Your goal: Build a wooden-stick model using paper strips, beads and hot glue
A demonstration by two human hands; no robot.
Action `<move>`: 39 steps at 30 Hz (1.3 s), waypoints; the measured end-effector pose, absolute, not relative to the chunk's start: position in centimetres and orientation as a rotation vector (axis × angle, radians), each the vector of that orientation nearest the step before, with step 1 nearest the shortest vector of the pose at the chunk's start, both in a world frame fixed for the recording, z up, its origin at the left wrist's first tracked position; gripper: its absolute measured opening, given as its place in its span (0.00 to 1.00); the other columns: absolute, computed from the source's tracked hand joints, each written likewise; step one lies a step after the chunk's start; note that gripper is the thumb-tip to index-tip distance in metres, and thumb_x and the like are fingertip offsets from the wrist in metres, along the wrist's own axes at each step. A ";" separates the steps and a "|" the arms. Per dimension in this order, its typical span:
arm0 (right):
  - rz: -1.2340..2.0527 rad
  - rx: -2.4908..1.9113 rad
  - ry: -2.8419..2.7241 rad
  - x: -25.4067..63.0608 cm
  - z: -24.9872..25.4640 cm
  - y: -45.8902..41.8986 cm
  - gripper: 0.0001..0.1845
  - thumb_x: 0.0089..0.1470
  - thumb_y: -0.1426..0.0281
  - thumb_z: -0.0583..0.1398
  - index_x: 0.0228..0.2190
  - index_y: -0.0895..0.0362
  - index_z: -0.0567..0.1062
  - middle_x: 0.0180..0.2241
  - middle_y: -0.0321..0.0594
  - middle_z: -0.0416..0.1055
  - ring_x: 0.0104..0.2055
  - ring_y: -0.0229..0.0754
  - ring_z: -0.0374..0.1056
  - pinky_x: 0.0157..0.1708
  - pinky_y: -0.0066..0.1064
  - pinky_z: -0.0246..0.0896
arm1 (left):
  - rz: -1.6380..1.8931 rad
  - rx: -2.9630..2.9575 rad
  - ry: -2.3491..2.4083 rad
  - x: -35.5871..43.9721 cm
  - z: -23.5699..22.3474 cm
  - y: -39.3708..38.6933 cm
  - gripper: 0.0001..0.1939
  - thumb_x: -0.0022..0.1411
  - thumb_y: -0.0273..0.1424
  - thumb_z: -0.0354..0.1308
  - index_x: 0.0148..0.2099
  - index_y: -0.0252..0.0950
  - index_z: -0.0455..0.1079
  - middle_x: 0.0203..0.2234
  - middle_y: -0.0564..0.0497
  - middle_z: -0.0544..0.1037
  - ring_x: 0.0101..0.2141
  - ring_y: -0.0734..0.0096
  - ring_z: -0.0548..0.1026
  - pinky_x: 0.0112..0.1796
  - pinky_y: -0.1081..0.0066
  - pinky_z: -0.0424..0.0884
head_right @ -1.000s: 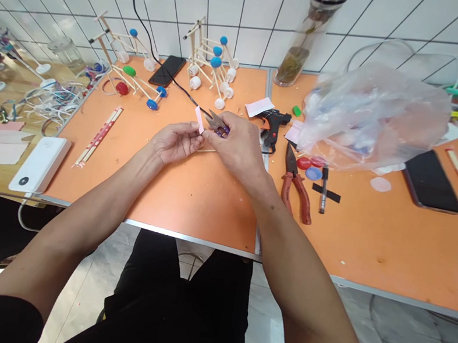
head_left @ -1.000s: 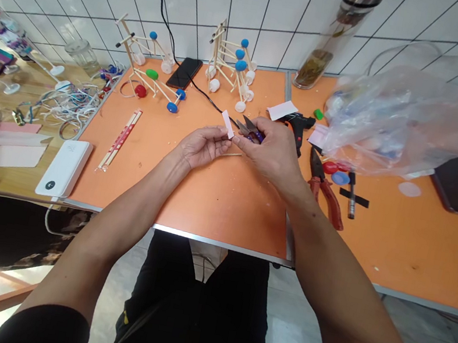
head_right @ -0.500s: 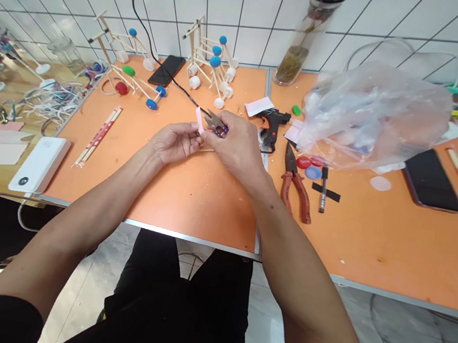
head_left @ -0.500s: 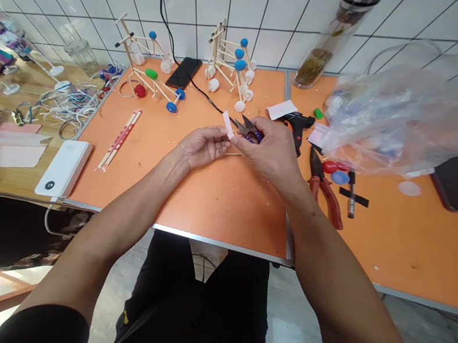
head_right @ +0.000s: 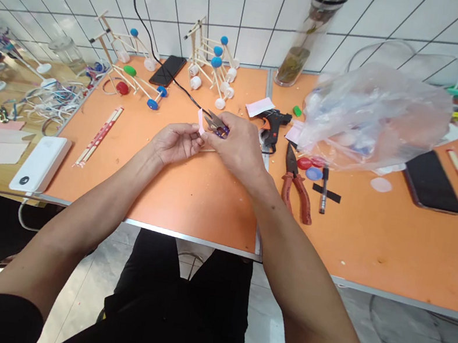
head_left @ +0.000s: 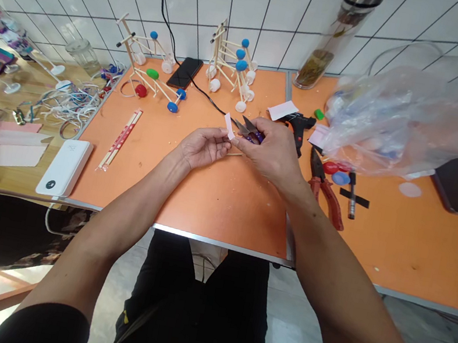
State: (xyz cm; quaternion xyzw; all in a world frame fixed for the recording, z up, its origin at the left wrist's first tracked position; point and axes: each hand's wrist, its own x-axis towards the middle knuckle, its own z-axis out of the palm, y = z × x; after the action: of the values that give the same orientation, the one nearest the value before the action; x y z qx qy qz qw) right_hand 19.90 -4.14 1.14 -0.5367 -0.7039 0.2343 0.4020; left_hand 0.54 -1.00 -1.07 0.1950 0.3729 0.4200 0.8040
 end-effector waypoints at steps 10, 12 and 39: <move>0.576 -1.366 -1.791 19.9 1.3 -4.2 0.14 0.56 0.63 0.71 0.29 0.51 0.72 0.27 0.34 0.68 0.33 0.43 0.60 0.37 0.39 0.53 | 0.891 0.395 0.792 0.5 -1.2 -0.9 0.11 0.74 0.17 0.58 0.39 0.30 0.80 0.27 0.46 0.85 0.23 0.74 0.81 0.32 0.77 0.79; 0.586 -1.366 -1.789 19.9 1.3 -4.2 0.13 0.56 0.64 0.71 0.29 0.52 0.72 0.27 0.34 0.69 0.34 0.44 0.61 0.38 0.39 0.54 | 0.888 0.396 0.792 0.4 -1.2 -0.9 0.12 0.74 0.17 0.58 0.38 0.30 0.79 0.27 0.46 0.84 0.23 0.74 0.81 0.32 0.77 0.79; 0.616 -1.370 -1.762 19.6 1.5 -4.5 0.13 0.56 0.67 0.72 0.29 0.51 0.72 0.28 0.32 0.68 0.34 0.43 0.60 0.39 0.39 0.55 | 0.882 0.412 0.764 0.3 -1.5 -0.7 0.12 0.75 0.17 0.57 0.40 0.28 0.81 0.29 0.45 0.87 0.24 0.75 0.83 0.32 0.78 0.80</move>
State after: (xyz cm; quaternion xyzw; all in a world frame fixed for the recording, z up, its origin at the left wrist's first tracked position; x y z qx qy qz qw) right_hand 19.62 -4.46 1.54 -0.5419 -0.6970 0.2437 0.4014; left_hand 0.31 -0.69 -1.53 0.1932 0.3579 0.4135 0.8146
